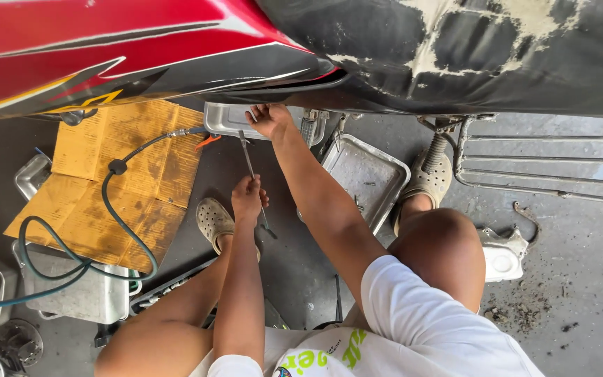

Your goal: Using tools to disassemble and work on a motorcycle engine and carburetor area.

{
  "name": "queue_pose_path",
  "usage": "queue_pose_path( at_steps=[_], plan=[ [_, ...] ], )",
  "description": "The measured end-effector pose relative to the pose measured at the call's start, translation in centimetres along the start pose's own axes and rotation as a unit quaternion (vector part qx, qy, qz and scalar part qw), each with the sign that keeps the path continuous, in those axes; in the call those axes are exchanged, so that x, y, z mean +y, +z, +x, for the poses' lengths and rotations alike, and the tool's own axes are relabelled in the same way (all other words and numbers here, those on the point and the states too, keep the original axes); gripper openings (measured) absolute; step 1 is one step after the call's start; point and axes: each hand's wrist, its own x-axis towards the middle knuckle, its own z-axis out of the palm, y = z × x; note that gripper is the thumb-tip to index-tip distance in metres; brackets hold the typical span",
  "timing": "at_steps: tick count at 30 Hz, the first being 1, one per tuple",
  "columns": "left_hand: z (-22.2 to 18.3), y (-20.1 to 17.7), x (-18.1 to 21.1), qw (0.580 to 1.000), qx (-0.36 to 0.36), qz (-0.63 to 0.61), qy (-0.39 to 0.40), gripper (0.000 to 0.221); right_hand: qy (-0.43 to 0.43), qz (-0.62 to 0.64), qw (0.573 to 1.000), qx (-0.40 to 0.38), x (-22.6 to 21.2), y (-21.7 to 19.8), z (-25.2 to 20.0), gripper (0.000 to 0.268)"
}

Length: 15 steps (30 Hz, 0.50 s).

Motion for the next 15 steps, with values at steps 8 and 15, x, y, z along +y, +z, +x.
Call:
queue_pose_path(
  at_steps=[8, 15],
  plan=[
    [2.8, 0.0, 4.4, 0.976, 0.004, 0.192, 0.100, 0.029, -0.044, -0.051, 0.998, -0.002, 0.1, -1.0, -0.8, 0.021],
    [7.2, 3.0, 2.5, 0.975, 0.004, 0.187, 0.122, 0.028, -0.194, -0.173, 0.966, -0.010, 1.0, 0.8, -5.9, 0.019]
  ],
)
